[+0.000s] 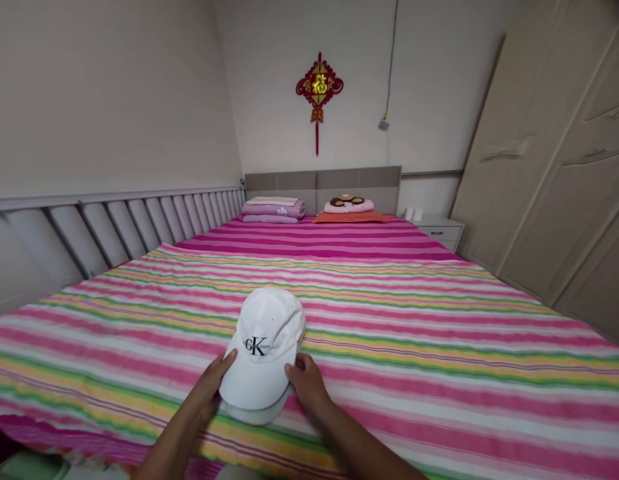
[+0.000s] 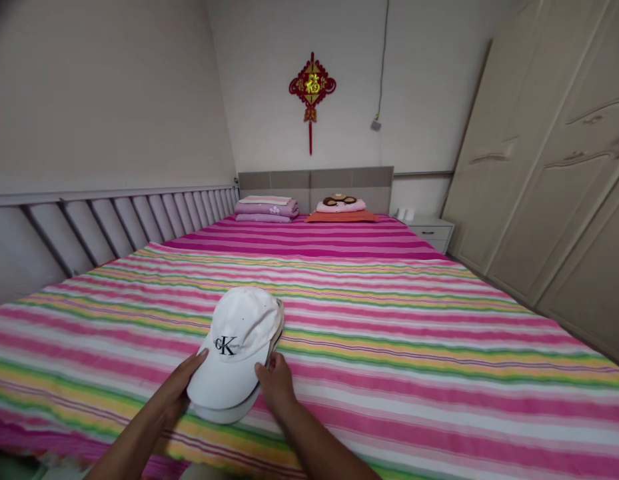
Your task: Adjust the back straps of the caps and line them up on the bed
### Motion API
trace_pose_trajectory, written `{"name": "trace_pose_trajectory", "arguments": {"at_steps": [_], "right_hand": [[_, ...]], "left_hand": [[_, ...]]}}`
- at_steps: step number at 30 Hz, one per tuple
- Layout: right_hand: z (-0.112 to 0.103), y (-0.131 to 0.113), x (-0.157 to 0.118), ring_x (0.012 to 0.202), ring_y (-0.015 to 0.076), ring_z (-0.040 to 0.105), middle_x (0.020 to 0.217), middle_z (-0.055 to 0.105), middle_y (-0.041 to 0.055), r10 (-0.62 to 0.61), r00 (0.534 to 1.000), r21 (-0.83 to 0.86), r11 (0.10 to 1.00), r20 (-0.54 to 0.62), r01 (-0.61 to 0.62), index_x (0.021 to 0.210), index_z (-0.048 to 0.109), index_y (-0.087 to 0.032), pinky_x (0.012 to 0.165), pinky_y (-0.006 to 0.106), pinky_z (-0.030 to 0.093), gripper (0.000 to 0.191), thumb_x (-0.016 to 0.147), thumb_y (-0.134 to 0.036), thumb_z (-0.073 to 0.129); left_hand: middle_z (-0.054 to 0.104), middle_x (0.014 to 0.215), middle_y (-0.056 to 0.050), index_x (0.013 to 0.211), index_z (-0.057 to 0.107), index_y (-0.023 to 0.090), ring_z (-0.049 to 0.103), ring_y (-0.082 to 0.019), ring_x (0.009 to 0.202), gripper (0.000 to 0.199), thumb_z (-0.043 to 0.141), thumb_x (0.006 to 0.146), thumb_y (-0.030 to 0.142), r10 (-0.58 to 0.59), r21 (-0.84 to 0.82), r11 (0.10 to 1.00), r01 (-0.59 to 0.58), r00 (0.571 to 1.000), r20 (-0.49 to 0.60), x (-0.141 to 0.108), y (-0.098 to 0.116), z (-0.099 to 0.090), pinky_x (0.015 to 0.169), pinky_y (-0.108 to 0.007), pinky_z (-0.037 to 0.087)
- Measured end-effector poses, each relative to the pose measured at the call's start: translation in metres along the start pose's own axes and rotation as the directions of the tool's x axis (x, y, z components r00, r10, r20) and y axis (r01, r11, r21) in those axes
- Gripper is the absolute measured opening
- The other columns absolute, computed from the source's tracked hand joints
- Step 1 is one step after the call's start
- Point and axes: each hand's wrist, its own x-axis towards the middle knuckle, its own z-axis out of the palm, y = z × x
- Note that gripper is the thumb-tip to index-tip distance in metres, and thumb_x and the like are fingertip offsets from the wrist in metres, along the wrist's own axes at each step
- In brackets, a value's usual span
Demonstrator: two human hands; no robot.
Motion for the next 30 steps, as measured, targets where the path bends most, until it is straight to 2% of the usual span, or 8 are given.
{"name": "trace_pose_trajectory", "arguments": {"at_steps": [3, 7, 13, 19, 25, 30], "right_hand": [[0.0, -0.002, -0.013, 0.092, 0.022, 0.059, 0.097, 0.064, 0.0094, -0.027, 0.999, -0.041, 0.999, 0.024, 0.028, 0.091, 0.05, -0.015, 0.079, 0.031, 0.045, 0.033, 0.059, -0.019, 0.058], [0.001, -0.007, -0.019, 0.097, 0.0238, 0.057, 0.105, 0.062, 0.012, -0.06, 0.996, -0.094, 0.993, 0.06, 0.066, 0.098, 0.05, -0.013, 0.084, 0.034, 0.043, 0.04, 0.058, -0.016, 0.056], [-0.003, -0.008, -0.014, 0.1, 0.022, 0.057, 0.11, 0.062, 0.0093, -0.09, 0.987, -0.117, 0.987, 0.131, 0.106, 0.105, 0.05, -0.014, 0.086, 0.033, 0.044, 0.046, 0.059, -0.011, 0.051], [-0.005, -0.001, -0.018, 0.106, 0.0223, 0.053, 0.115, 0.058, 0.009, -0.113, 0.984, -0.161, 0.978, 0.136, 0.134, 0.115, 0.046, -0.014, 0.088, 0.034, 0.042, 0.057, 0.058, -0.01, 0.05], [-0.006, 0.012, -0.028, 0.107, 0.025, 0.051, 0.118, 0.056, 0.01, -0.132, 0.98, -0.197, 0.967, 0.147, 0.16, 0.118, 0.046, -0.015, 0.079, 0.034, 0.046, 0.061, 0.057, -0.01, 0.05], [-0.008, 0.016, -0.031, 0.11, 0.0259, 0.048, 0.119, 0.055, 0.0102, -0.146, 0.979, -0.207, 0.963, 0.145, 0.174, 0.118, 0.048, -0.015, 0.083, 0.034, 0.043, 0.062, 0.056, -0.012, 0.052]], "left_hand": [[0.066, 0.1, -0.012, 0.115, 0.05, 0.013, 0.062, -0.022, 0.092, 0.048, 0.06, 0.072, 0.032, 0.044, -0.033, 0.998, -0.046, 0.997, -0.057, -0.011, -0.013, 0.002, 0.081, -0.034, 0.048], [0.066, 0.102, -0.011, 0.117, 0.049, 0.016, 0.061, -0.022, 0.093, 0.049, 0.06, 0.073, 0.033, 0.089, -0.076, 0.993, -0.096, 0.992, -0.091, -0.016, -0.025, 0.007, 0.082, -0.035, 0.048], [0.066, 0.101, -0.012, 0.118, 0.049, 0.017, 0.061, -0.022, 0.092, 0.053, 0.061, 0.071, 0.039, 0.101, -0.08, 0.991, -0.11, 0.989, -0.112, -0.015, -0.031, 0.007, 0.081, -0.036, 0.048], [0.065, 0.101, -0.012, 0.116, 0.049, 0.016, 0.061, -0.022, 0.091, 0.05, 0.06, 0.072, 0.036, 0.111, -0.089, 0.988, -0.125, 0.983, -0.146, -0.017, -0.035, 0.007, 0.081, -0.035, 0.047], [0.066, 0.1, -0.008, 0.117, 0.047, 0.02, 0.062, -0.019, 0.088, 0.045, 0.056, 0.075, 0.034, 0.202, -0.008, 0.977, -0.213, 0.939, -0.28, -0.02, -0.048, 0.008, 0.084, -0.034, 0.045], [0.063, 0.106, -0.009, 0.116, 0.047, 0.02, 0.06, -0.021, 0.092, 0.05, 0.058, 0.072, 0.041, 0.238, 0.03, 0.971, -0.239, 0.932, -0.272, -0.02, -0.054, 0.008, 0.085, -0.036, 0.044]]}}
